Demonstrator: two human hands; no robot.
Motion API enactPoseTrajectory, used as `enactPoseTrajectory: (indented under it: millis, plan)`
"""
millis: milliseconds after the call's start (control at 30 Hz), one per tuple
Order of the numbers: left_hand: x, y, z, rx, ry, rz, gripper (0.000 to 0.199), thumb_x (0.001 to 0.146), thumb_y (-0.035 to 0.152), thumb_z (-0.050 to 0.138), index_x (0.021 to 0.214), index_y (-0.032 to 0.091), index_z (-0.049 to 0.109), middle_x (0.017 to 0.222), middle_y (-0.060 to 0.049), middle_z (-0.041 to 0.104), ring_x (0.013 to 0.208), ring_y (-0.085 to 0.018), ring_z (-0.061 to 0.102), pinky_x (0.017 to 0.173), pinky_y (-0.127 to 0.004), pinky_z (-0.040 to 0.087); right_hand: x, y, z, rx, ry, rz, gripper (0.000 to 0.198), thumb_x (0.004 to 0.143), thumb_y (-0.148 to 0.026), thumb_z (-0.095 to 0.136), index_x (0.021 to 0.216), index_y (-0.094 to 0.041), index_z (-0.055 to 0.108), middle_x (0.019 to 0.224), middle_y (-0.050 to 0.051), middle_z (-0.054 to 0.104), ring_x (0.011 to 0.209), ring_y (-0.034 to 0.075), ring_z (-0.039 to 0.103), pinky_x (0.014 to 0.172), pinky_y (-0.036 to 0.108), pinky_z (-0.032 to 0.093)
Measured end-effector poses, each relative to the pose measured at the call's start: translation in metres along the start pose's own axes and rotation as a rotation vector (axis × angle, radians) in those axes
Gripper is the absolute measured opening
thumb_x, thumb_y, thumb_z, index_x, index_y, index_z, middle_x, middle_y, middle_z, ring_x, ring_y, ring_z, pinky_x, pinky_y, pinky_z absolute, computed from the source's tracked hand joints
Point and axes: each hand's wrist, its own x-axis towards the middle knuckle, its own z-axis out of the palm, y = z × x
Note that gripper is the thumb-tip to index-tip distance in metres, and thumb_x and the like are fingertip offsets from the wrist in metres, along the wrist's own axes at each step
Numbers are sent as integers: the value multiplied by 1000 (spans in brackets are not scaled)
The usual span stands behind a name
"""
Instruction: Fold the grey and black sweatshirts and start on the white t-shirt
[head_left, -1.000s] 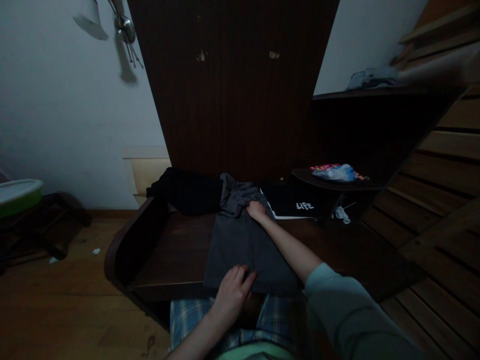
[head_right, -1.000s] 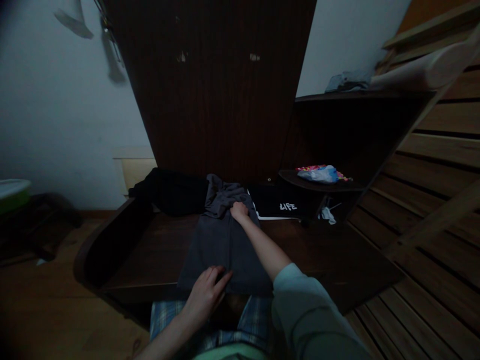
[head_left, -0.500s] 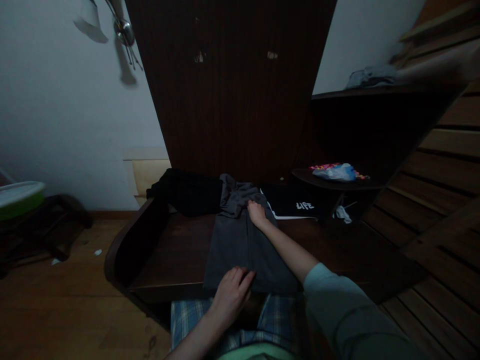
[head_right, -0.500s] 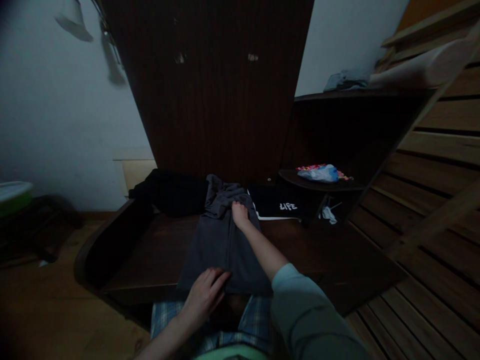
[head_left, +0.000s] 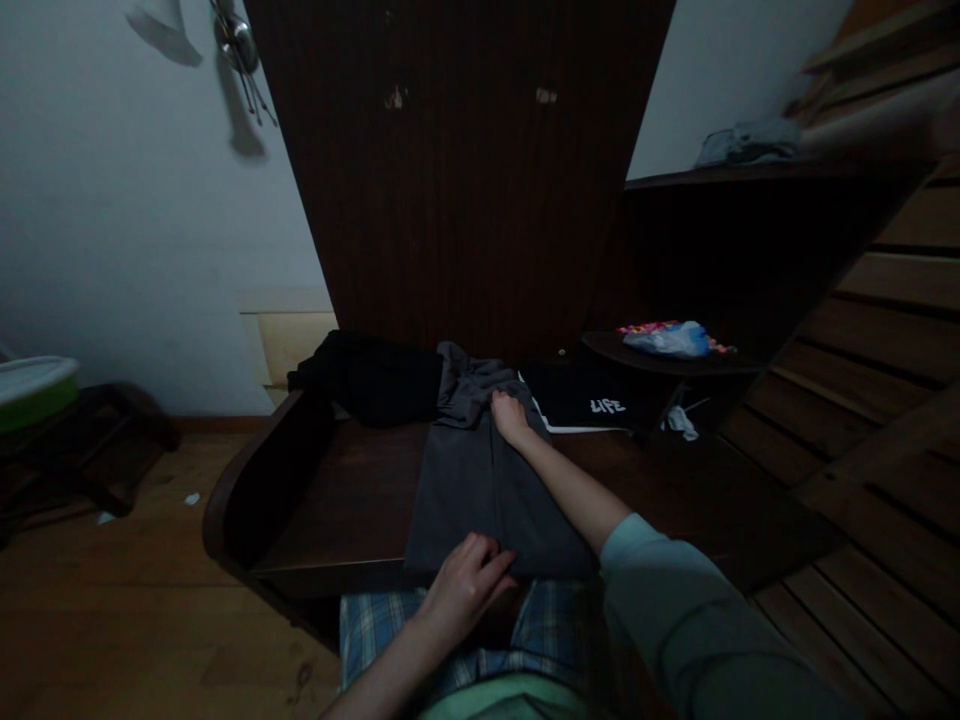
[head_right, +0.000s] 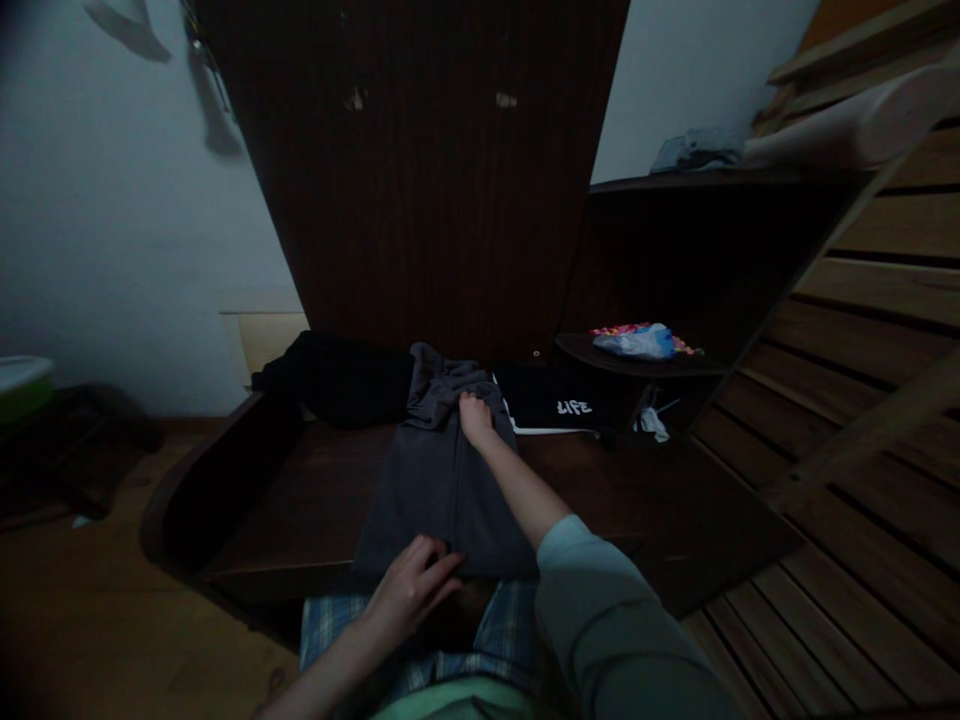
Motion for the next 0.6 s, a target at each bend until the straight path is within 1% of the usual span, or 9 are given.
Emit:
enactPoseTrajectory:
  millis: [100,167,233,333,400,467,533,600]
  plan:
    - [2,3,0,31,-92,-36,27,81,14,46,108,18,50,87,-5,50,78,-15,47,64,-25,44,-2,-1,3,19,0,8,29,88,-13,27,105,-10,50,104,18,59,92,22,59,74,31,45]
    - [5,4,-2,36,-121,-59,30,80,9,44,108,18,49,88,-5,50,80,-16,47,66,-25,44,-3,0,3,37,1,0,29,89,-18,28,105,-10,51,104,18,59,93,21,59,76,30,44]
    - [7,5,-4,17,-138,-76,27,78,8,45,103,17,49,88,-4,51,81,-16,47,68,-26,45,-4,3,2,57,4,-25,31,90,-21,26,103,-11,53,105,16,60,94,20,58,78,28,42]
    - [9,6,-8,-17,-161,-83,20,77,9,46,95,17,51,86,-4,52,81,-16,48,68,-26,45,-10,8,0,86,5,-88,33,91,-21,24,102,-12,54,104,14,61,97,18,57,82,26,39]
    - [10,7,-9,-31,-162,-82,19,78,9,45,94,17,51,87,-4,52,81,-16,48,68,-26,45,-17,8,3,101,2,-138,34,91,-26,25,103,-12,55,106,12,61,101,17,54,85,24,37]
    - [11,8,-9,-42,-152,-71,19,78,9,44,94,18,51,87,-4,53,80,-15,49,68,-25,45,-27,7,9,116,9,-193,40,90,-35,28,109,-11,52,115,12,56,109,18,48,90,25,34]
    - [13,10,-8,-43,-152,-52,18,79,10,44,93,18,51,86,-3,53,78,-15,49,67,-25,45,-36,4,17,121,11,-226,52,87,-45,30,118,-7,46,126,15,47,119,23,38,95,30,30]
    - [15,13,-5,-29,-155,-36,16,79,10,44,91,18,51,84,-3,53,77,-15,49,65,-25,45,-41,2,23,120,-5,-227,62,85,-50,31,125,-3,39,133,19,37,124,27,30,99,35,25]
